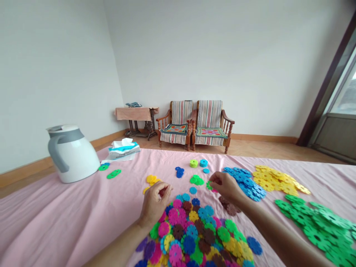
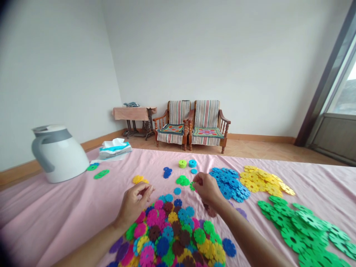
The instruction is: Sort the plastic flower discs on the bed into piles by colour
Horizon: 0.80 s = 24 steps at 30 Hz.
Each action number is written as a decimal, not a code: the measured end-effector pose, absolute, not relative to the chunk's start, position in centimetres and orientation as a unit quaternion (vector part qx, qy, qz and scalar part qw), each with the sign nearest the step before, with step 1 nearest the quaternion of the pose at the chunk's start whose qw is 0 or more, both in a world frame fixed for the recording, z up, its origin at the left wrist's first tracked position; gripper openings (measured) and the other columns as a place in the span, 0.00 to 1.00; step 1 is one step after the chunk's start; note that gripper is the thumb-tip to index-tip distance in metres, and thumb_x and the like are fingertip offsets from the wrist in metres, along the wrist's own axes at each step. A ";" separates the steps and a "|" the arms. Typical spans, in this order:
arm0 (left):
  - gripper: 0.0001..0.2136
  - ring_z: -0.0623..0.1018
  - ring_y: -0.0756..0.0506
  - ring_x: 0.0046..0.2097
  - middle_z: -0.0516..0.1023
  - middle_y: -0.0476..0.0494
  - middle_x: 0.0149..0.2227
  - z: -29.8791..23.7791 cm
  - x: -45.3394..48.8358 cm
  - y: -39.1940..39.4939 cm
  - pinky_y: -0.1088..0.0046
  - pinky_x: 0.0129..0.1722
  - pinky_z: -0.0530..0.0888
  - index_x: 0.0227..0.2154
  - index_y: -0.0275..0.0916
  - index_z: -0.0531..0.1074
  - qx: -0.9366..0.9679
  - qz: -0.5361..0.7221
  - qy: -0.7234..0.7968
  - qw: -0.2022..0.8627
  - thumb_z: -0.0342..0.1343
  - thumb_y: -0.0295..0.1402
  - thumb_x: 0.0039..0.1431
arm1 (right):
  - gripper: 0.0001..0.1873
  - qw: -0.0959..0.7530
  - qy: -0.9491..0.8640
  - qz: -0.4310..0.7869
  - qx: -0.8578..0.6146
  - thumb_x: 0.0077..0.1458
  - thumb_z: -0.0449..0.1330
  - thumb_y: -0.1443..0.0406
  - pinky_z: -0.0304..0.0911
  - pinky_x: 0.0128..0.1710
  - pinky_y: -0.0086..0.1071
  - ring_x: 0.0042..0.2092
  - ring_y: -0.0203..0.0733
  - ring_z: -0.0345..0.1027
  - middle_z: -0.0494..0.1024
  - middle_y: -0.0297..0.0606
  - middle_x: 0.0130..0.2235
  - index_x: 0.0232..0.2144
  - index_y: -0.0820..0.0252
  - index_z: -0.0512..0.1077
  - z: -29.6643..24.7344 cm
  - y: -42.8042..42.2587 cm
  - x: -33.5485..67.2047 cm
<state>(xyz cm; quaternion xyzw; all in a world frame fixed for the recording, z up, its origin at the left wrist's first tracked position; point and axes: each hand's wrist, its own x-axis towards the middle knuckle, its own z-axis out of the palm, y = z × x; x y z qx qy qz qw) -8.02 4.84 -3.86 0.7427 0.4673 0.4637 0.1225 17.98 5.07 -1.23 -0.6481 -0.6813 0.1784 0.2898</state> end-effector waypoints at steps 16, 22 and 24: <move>0.13 0.71 0.50 0.26 0.71 0.48 0.22 -4.4 -8.1 5.2 0.78 0.28 0.66 0.21 0.36 0.70 0.744 0.464 0.469 0.108 0.48 0.34 0.58 | 0.07 0.267 -0.683 0.151 -0.663 0.54 0.54 0.67 0.62 0.34 0.29 0.35 0.38 0.70 0.77 0.36 0.31 0.33 0.62 0.73 -2.2 7.1 15.9; 0.13 0.70 0.50 0.26 0.70 0.49 0.22 -4.7 -8.0 5.3 0.77 0.28 0.65 0.20 0.36 0.69 0.753 0.453 0.467 0.099 0.48 0.33 0.59 | 0.06 0.221 -0.743 0.219 -0.593 0.46 0.53 0.69 0.53 0.23 0.24 0.23 0.33 0.64 0.71 0.30 0.20 0.22 0.60 0.70 -0.8 2.0 19.1; 0.13 0.70 0.50 0.26 0.70 0.49 0.22 -4.7 -8.0 5.3 0.77 0.28 0.64 0.20 0.36 0.69 0.755 0.450 0.467 0.096 0.48 0.34 0.59 | 0.04 0.186 -0.759 0.233 -0.579 0.42 0.54 0.71 0.53 0.23 0.25 0.24 0.33 0.63 0.70 0.30 0.21 0.22 0.60 0.70 -0.5 0.6 20.1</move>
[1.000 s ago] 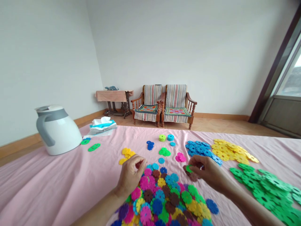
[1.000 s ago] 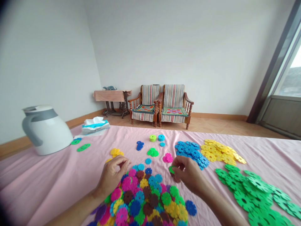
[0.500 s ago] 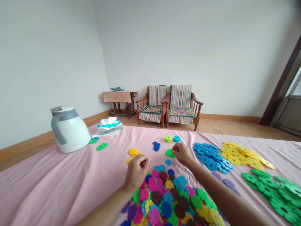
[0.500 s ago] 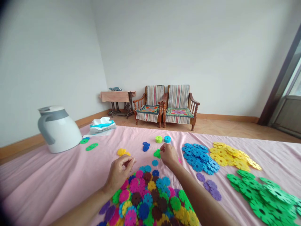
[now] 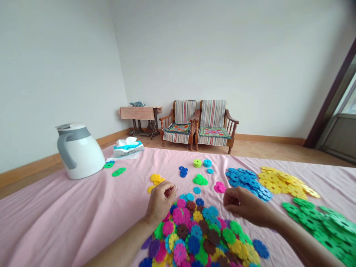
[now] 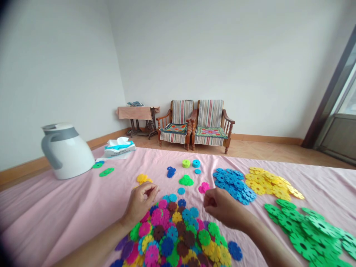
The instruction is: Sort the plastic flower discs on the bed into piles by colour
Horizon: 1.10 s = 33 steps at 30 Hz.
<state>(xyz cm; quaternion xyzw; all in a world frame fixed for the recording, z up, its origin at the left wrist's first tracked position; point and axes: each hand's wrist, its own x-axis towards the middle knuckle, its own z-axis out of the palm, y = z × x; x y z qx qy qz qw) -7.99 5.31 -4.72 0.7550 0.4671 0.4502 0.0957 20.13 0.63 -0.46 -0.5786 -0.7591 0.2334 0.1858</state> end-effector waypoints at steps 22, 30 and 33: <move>0.13 0.70 0.50 0.27 0.70 0.48 0.23 -4.9 -8.1 5.5 0.76 0.29 0.65 0.21 0.37 0.68 0.756 0.443 0.468 0.110 0.48 0.34 0.59 | 0.03 0.178 -0.754 0.287 -0.564 0.42 0.56 0.71 0.51 0.22 0.24 0.23 0.30 0.59 0.66 0.27 0.20 0.22 0.60 0.66 0.0 1.4 20.1; 0.13 0.70 0.50 0.27 0.71 0.48 0.23 -4.8 -8.0 5.1 0.76 0.29 0.65 0.21 0.37 0.69 0.759 0.438 0.469 0.113 0.47 0.33 0.59 | 0.05 0.260 -0.684 0.195 -0.653 0.54 0.58 0.66 0.63 0.34 0.30 0.33 0.36 0.68 0.74 0.35 0.31 0.33 0.64 0.71 -1.9 8.2 16.1; 0.13 0.69 0.50 0.26 0.69 0.49 0.21 -4.6 -8.0 5.1 0.76 0.28 0.64 0.20 0.37 0.67 0.760 0.438 0.469 0.103 0.48 0.32 0.58 | 0.14 0.256 -0.665 0.195 -0.674 0.58 0.56 0.60 0.67 0.41 0.39 0.42 0.40 0.69 0.72 0.38 0.45 0.45 0.61 0.68 -2.5 9.7 15.1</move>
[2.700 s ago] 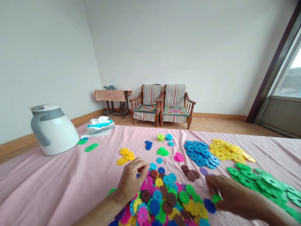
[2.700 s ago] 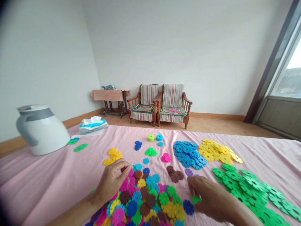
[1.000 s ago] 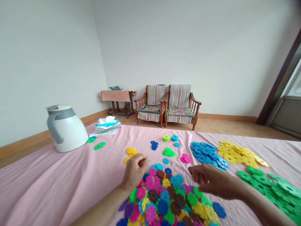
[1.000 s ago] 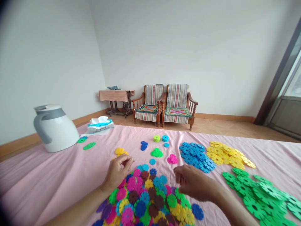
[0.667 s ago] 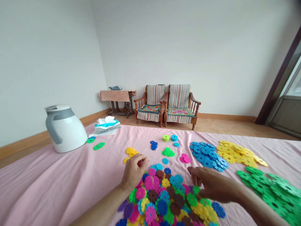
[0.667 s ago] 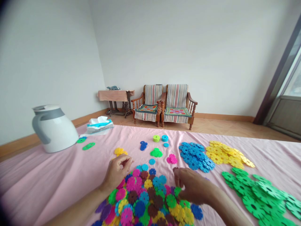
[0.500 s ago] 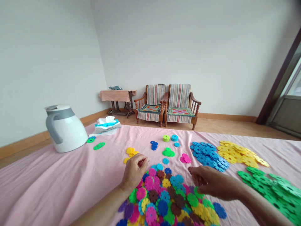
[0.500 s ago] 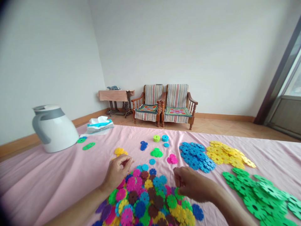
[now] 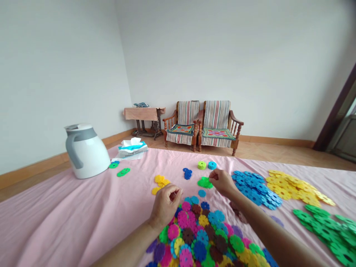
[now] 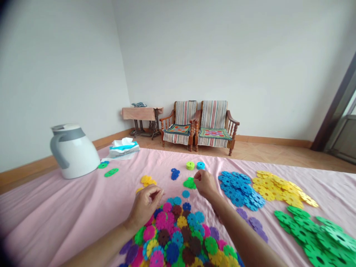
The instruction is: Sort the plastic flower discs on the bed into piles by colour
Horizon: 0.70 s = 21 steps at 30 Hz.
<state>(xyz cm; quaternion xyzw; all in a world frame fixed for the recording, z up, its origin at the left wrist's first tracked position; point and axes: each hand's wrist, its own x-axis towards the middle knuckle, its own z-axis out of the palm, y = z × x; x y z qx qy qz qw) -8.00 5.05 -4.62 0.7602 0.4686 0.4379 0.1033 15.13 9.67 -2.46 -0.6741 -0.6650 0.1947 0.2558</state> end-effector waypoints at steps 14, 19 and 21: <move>0.13 0.71 0.49 0.27 0.71 0.48 0.23 -4.8 -8.0 5.3 0.76 0.29 0.65 0.22 0.36 0.70 0.763 0.432 0.468 0.108 0.48 0.33 0.59 | 0.06 0.272 -0.706 0.262 -0.599 0.51 0.52 0.66 0.61 0.27 0.26 0.27 0.34 0.70 0.75 0.32 0.25 0.27 0.61 0.68 -1.4 4.0 18.1; 0.13 0.71 0.50 0.27 0.71 0.48 0.23 -4.7 -8.0 5.3 0.77 0.29 0.65 0.21 0.37 0.69 0.766 0.430 0.465 0.107 0.48 0.33 0.58 | 0.04 0.186 -0.753 0.312 -0.548 0.46 0.55 0.68 0.54 0.22 0.24 0.23 0.31 0.62 0.69 0.28 0.20 0.22 0.60 0.66 -0.1 0.4 20.6; 0.12 0.71 0.50 0.27 0.71 0.48 0.23 -4.7 -8.0 5.4 0.76 0.29 0.65 0.21 0.37 0.69 0.767 0.429 0.464 0.108 0.48 0.32 0.58 | 0.01 0.133 -0.779 0.293 -0.538 0.44 0.56 0.68 0.55 0.26 0.25 0.27 0.32 0.62 0.70 0.30 0.24 0.22 0.60 0.67 0.4 -0.7 21.5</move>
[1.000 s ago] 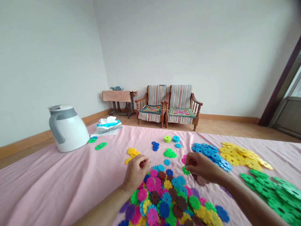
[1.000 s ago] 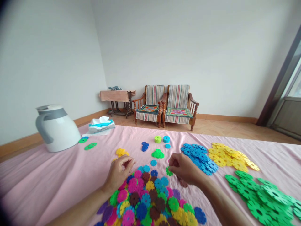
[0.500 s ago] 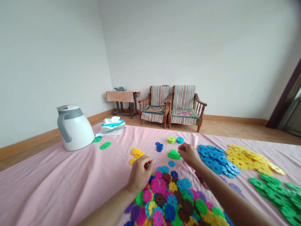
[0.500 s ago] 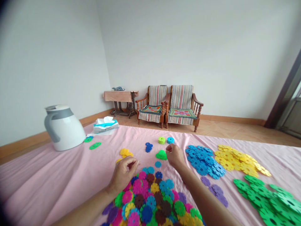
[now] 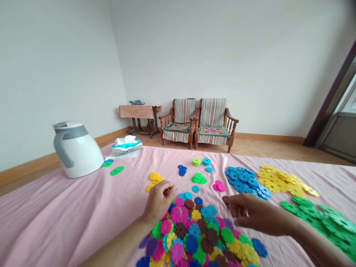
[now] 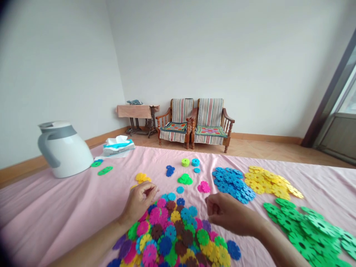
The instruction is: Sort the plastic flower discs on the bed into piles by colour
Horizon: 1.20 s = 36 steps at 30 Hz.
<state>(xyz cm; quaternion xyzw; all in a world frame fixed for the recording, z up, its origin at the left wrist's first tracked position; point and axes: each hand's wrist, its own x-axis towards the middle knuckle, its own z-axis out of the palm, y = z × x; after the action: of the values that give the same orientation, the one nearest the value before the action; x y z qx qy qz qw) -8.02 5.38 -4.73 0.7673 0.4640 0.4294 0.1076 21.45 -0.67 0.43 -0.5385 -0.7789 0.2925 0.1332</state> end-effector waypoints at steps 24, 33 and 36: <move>0.13 0.70 0.50 0.26 0.69 0.49 0.21 -4.8 -8.0 5.5 0.77 0.28 0.65 0.19 0.37 0.67 0.770 0.425 0.463 0.111 0.48 0.34 0.58 | 0.07 0.028 -0.779 0.352 -0.518 0.39 0.58 0.70 0.55 0.28 0.25 0.30 0.33 0.61 0.69 0.29 0.28 0.26 0.58 0.68 1.6 -1.6 22.0; 0.13 0.71 0.50 0.27 0.71 0.48 0.22 -4.7 -8.0 5.4 0.77 0.29 0.65 0.20 0.37 0.69 0.767 0.429 0.464 0.111 0.48 0.33 0.58 | 0.04 0.218 -0.727 0.315 -0.570 0.48 0.54 0.68 0.55 0.23 0.24 0.22 0.31 0.63 0.70 0.28 0.19 0.23 0.60 0.66 -0.6 2.3 20.1; 0.13 0.71 0.50 0.27 0.71 0.48 0.22 -4.6 -7.9 5.4 0.77 0.29 0.65 0.20 0.37 0.69 0.766 0.429 0.465 0.113 0.48 0.33 0.58 | 0.03 0.246 -0.710 0.262 -0.605 0.48 0.57 0.68 0.58 0.26 0.25 0.26 0.34 0.67 0.72 0.30 0.21 0.24 0.60 0.68 -1.0 4.7 18.5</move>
<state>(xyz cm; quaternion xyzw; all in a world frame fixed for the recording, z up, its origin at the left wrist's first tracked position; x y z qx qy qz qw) -7.93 5.37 -4.63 0.7663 0.4647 0.4289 0.1134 18.51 4.70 -1.00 -0.6052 -0.7103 0.2616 0.2465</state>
